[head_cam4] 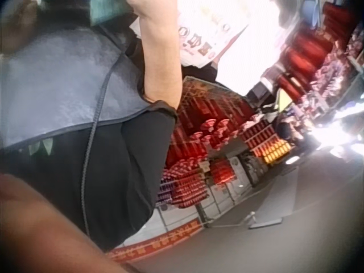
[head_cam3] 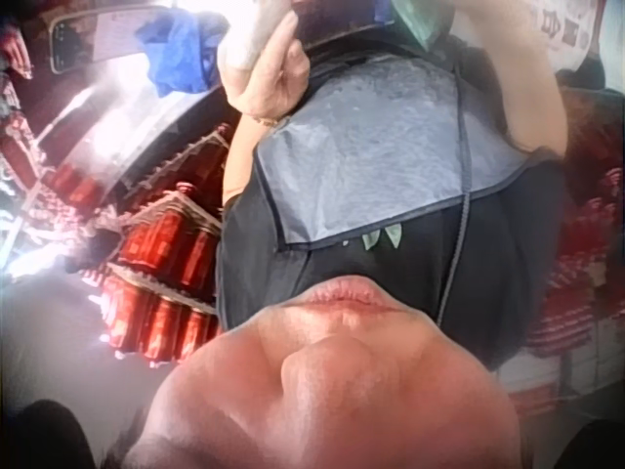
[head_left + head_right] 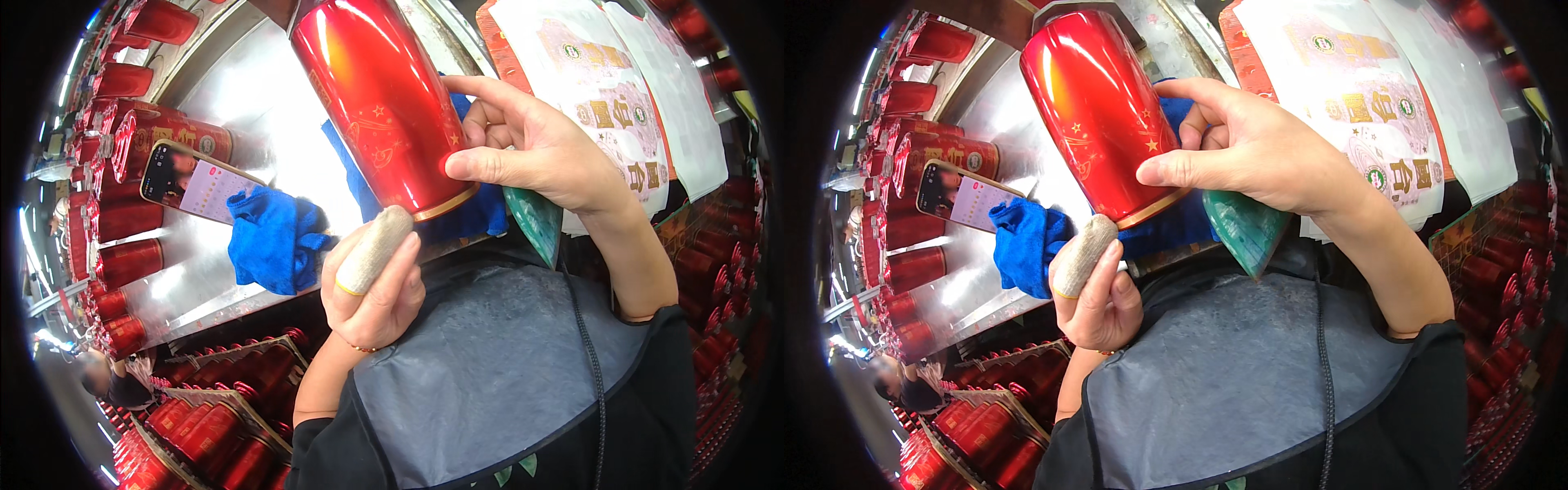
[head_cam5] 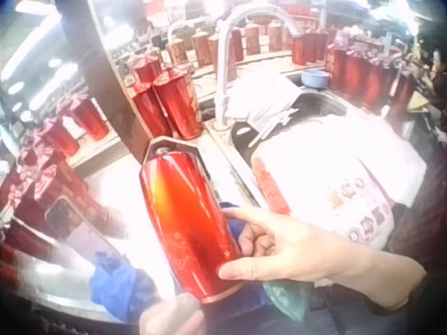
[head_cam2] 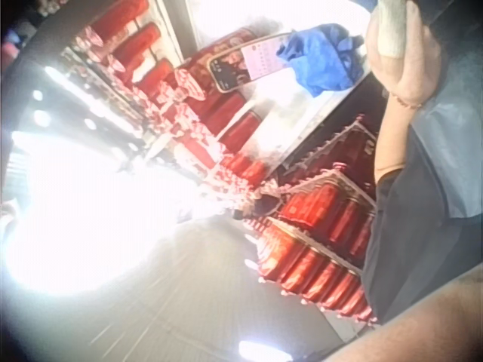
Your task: The person picks up a red cylindrical container, applies a printed label to its side, smooths it with a green tool, and wipes the surface with a blue cloth. The person repeats this process on multiple containers, handling them one at a time.
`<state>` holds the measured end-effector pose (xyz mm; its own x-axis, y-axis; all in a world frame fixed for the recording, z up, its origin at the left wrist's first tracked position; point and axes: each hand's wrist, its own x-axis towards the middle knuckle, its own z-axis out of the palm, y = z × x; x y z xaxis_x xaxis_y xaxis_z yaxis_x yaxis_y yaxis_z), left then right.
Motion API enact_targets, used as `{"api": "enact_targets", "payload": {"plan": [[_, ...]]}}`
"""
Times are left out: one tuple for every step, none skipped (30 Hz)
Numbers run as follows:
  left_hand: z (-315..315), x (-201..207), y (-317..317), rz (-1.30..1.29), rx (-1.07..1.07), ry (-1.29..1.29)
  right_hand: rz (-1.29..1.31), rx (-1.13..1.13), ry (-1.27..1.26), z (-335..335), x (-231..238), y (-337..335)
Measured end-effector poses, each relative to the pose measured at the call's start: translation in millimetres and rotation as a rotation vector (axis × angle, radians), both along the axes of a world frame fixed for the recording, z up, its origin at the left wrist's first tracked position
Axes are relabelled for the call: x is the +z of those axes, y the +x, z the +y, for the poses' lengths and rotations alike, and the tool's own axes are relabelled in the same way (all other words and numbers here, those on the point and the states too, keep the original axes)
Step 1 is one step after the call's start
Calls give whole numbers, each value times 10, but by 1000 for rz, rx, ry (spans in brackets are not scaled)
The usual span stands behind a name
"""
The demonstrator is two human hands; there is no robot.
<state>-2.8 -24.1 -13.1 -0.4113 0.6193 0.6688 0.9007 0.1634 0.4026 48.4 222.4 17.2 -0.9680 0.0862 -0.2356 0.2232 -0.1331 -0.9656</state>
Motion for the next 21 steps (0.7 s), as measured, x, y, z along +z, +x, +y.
{"api": "enact_targets", "payload": {"plan": [[8, 16, 4, 30, 5, -25, 3, 5, -4, 2, 1, -1], [14, 37, 9, 60, 10, -49, 6, 10, -9, 3, 3, -5], [26, 44, 15, 88, 14, -70, 8, 14, -10, 4, 2, -6], [52, 49, 13, 132, 16, -60, 28, -11, -3, -6, -18, -10], [94, 50, 1, 177, 19, -50, 49, -36, 4, -23, -55, -17], [131, 51, -9, 222, 25, -43, 71, -57, 9, -34, -72, -24], [175, 40, -23, 249, 16, -26, 47, -31, 2, -27, -48, -23], [195, 63, -27, 244, -11, -56, 22, -4, -4, -13, -7, -21], [219, 107, -33, 241, -39, -84, -1, 21, -7, 1, 19, -18], [239, 130, -37, 237, -66, -112, 5, 47, 42, 24, 12, -21], [268, 119, -32, 248, -70, -124, 11, 73, 92, 64, -5, -34], [282, 124, -21, 230, -66, -123, 20, 97, 143, 106, -13, -58], [291, 128, -11, 212, -63, -123, -2, 105, 174, 145, 26, -104], [294, 133, -6, 192, -60, -122, -25, 112, 205, 196, 62, -162], [283, 149, -14, 184, -54, -70, 14, 102, 269, 284, 22, -235], [265, 143, -17, 169, -38, -27, 53, 90, 333, 382, -32, -316], [217, 136, -26, 154, -28, -28, 59, 101, 397, 446, -28, -407], [171, 130, -37, 136, -19, -34, 60, 111, 456, 486, -24, -516], [143, 116, -33, 127, -5, -38, 67, 129, 465, 505, -16, -630], [128, 116, -7, 105, 7, -38, 51, 143, 382, 472, -1, -704], [117, 122, 27, 82, 22, -37, 15, 176, 294, 457, 38, -758]]}}
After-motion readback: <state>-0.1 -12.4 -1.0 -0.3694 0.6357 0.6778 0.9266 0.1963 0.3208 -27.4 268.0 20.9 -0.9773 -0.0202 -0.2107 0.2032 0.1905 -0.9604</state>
